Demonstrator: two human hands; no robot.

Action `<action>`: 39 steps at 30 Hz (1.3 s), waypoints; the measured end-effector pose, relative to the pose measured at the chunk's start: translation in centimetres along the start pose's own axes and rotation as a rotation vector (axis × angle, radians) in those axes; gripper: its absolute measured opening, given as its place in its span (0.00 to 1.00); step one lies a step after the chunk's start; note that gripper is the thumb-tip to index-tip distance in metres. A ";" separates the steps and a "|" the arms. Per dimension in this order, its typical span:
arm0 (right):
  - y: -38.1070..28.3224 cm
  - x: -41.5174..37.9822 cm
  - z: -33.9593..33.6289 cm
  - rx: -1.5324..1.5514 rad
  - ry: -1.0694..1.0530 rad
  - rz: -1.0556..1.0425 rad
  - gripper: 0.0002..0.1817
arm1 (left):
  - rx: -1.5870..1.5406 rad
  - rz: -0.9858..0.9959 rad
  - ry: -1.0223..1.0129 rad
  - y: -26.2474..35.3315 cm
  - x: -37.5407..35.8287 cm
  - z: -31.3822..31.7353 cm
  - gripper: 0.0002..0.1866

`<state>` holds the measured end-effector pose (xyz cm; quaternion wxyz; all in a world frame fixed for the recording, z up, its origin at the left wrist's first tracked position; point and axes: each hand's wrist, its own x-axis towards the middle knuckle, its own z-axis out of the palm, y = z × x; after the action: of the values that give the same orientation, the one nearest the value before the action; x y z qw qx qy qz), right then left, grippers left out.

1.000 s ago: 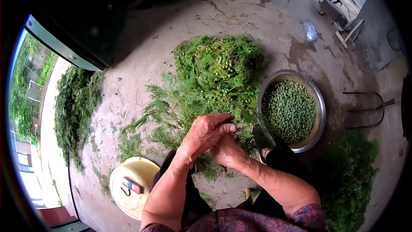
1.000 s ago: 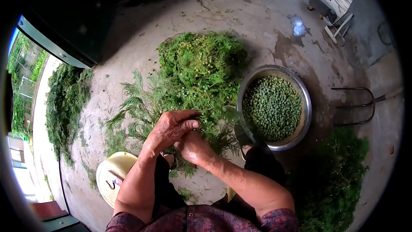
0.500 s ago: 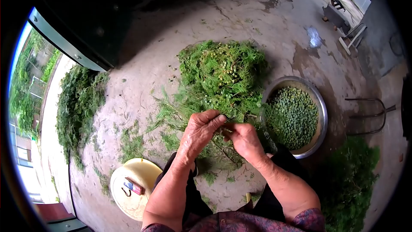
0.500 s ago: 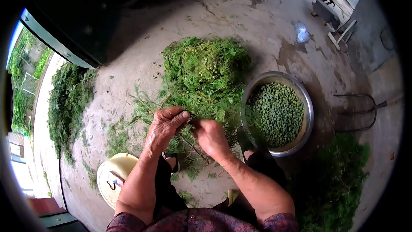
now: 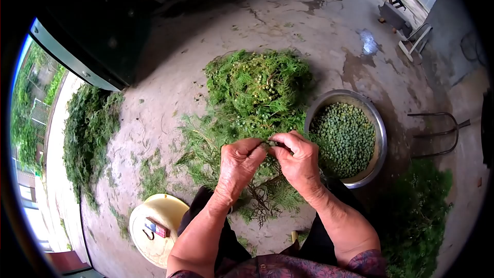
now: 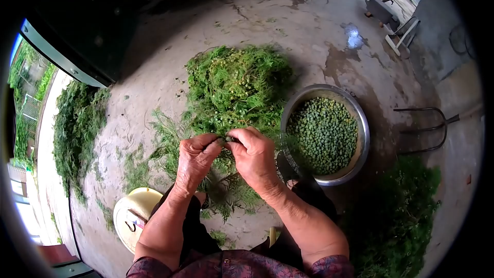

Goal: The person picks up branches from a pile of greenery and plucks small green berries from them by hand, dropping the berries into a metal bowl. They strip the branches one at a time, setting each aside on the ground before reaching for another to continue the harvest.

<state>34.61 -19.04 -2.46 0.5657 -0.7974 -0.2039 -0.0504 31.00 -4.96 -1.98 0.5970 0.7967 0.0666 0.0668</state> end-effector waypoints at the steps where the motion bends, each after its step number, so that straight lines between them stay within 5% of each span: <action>1: -0.2 -0.1 -0.1 -0.018 0.018 0.001 0.11 | 0.008 0.030 0.028 0.0 -0.1 0.4 0.06; 10: 0.3 -0.3 -2.1 -0.125 0.216 -0.066 0.08 | 0.117 -0.014 0.068 0.6 -0.4 1.6 0.07; 14: 1.5 1.7 -6.3 0.129 0.425 0.216 0.10 | 0.067 -0.056 0.072 0.9 -0.4 0.9 0.08; 17: 5.6 1.9 -10.8 -0.044 0.494 0.368 0.18 | 0.074 -0.078 0.084 0.9 -0.3 0.2 0.09; 20: 9.2 2.0 -12.1 -0.584 0.735 0.190 0.19 | 0.111 -0.079 0.107 0.7 -0.1 -0.3 0.09; 23: 4.8 1.7 -10.5 -0.116 0.438 0.309 0.14 | 0.141 -0.092 0.120 0.8 0.0 -0.6 0.10; 24: 4.2 1.6 -10.6 -0.270 0.169 0.346 0.14 | 0.130 -0.091 0.128 0.7 0.1 -0.5 0.10; 29: 4.0 0.3 -7.7 -0.100 -0.316 0.306 0.34 | 0.167 -0.018 0.174 -0.5 0.1 -0.6 0.09; 32: 2.0 0.2 -7.3 0.232 -0.437 0.462 0.35 | 0.159 0.017 0.212 -0.7 0.1 -0.6 0.08; 34: 2.7 0.0 -6.0 0.301 -0.384 0.334 0.36 | 0.155 -0.008 0.190 -0.4 0.1 -0.5 0.09; 36: 1.9 0.2 -5.6 0.451 -0.378 0.537 0.36 | 0.091 -0.083 0.055 -0.2 0.1 -0.7 0.10; 39: 2.6 0.0 -3.7 0.609 -0.216 0.530 0.34 | -0.030 -0.223 -0.152 0.9 0.1 -0.9 0.17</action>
<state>36.21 -23.12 -3.47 0.7445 -0.6193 -0.0552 0.2434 30.94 -4.35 -0.82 0.6158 0.7782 0.1081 -0.0595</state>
